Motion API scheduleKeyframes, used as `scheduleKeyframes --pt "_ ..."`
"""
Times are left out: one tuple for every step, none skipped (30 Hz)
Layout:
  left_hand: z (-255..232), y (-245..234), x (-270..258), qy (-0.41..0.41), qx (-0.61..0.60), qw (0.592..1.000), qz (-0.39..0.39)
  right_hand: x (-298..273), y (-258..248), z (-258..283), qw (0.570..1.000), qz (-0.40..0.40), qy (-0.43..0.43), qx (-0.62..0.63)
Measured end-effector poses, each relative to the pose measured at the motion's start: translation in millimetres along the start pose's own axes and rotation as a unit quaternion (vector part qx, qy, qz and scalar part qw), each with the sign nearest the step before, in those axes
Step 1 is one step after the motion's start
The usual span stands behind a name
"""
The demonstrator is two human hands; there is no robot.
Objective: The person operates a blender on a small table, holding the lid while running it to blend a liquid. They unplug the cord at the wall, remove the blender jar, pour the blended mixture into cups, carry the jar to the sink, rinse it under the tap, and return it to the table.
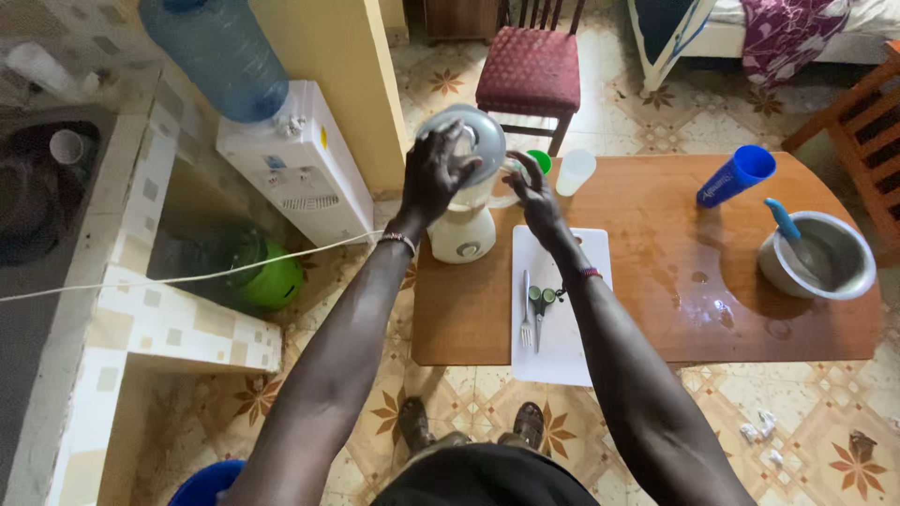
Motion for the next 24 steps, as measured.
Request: scheduleKeyframes --pt "2.9 3.0 4.3 -0.005 -0.01 1.0 0.005 1.2 -1.0 1.6 1.0 0.004 -0.005 0.004" --pt "5.7 5.6 7.8 -0.01 -0.021 1.0 0.009 0.9 -1.4 3.4 1.0 0.009 -0.009 0.008" --pt "7.9 6.4 5.3 -0.021 -0.03 0.999 0.012 -2.9 0.2 4.3 1.0 0.02 -0.011 0.01" --pt "10.5 6.3 2.6 -0.032 -0.039 0.999 0.014 -2.7 -0.6 7.6 1.0 0.022 -0.018 0.011" --pt "13.8 4.2 -2.2 -0.043 -0.048 0.998 0.02 -3.4 1.6 10.7 0.999 0.023 -0.023 0.015" --pt "16.9 1.7 -6.2 -0.055 -0.057 0.997 0.026 -5.7 3.9 14.0 0.999 0.024 -0.027 0.019" --pt "14.8 3.1 0.4 -0.033 -0.036 0.998 0.039 -2.9 0.7 16.1 0.999 0.027 -0.017 0.001" --pt "12.2 4.1 6.6 -0.011 -0.016 0.999 0.051 -1.9 -2.7 17.6 0.999 0.029 -0.007 -0.016" --pt "8.7 3.2 5.8 0.003 0.008 0.998 0.064 -4.1 -1.9 16.1 0.999 0.038 0.008 -0.032" --pt "7.8 3.7 7.0 0.002 0.011 0.997 0.078 -2.6 -5.8 19.2 0.999 0.026 -0.004 -0.03" --pt "7.8 1.7 3.1 -0.006 0.016 0.995 0.094 -7.5 -3.7 17.4 0.999 0.02 -0.011 -0.025" --pt "8.0 0.5 2.0 -0.014 0.02 0.994 0.11 -10.5 -2.0 14.0 1.0 0.013 -0.018 -0.02" --pt "10.0 -0.5 11.9 -0.014 0.027 0.992 0.124 -8.5 -9.0 7.2 0.999 -0.037 -0.014 -0.015" --pt "11.5 -1.1 21.6 -0.014 0.032 0.99 0.138 -17.0 -13.6 -3.9 0.996 -0.086 -0.01 -0.01" --pt "10.6 1.6 27.2 -0.015 0.036 0.987 0.154 -32.6 -18.0 -20.0 0.991 -0.136 -0.003 -0.006" --pt "6.6 2.2 32.0 0.0 0.055 0.986 0.154 -43.7 -10.8 -43.7 0.989 -0.146 0.03 -0.006" --pt "3.7 2.7 35.8 0.017 0.074 0.985 0.157 -58.1 0.1 -69.8 0.986 -0.157 0.064 -0.004" --pt "1.1 3.4 38.5 0.034 0.093 0.982 0.161 -70.8 21.7 -98.7 0.986 -0.122 0.109 -0.027" --pt "0.8 5.9 41.7 0.036 0.085 0.981 0.173 -78.9 40.9 -127.3 0.983 -0.088 0.151 -0.049" --pt "0.7 8.9 44.0 0.039 0.077 0.979 0.185 -88.5 57.8 -154.6 0.981 -0.065 0.184 -0.02" --pt "0.4 13.4 46.9 0.044 0.066 0.977 0.197 -95.5 75.5 -180.1 0.975 -0.045 0.216 0.008" --pt "-7.7 8.6 50.7 0.094 0.082 0.98 0.157 -97.2 93.0 -203.7 0.968 -0.025 0.248 0.036" --pt "-16.9 6.1 50.7 0.144 0.093 0.978 0.119 -93.4 99.6 -217.0 0.971 -0.04 0.231 0.051" --pt "-25.6 3.1 47.9 0.194 0.103 0.972 0.081 -87.9 105.7 -228.3 0.973 -0.055 0.213 0.066"
Point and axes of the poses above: each hand's wrist, its own x-axis towards the middle knuckle, its own y-axis out of the palm, z = x × y, the point moved 10 cm from there along x, towards the middle knuckle, and after that the axes turned 13 degrees about -x, right-handed, at the moved point
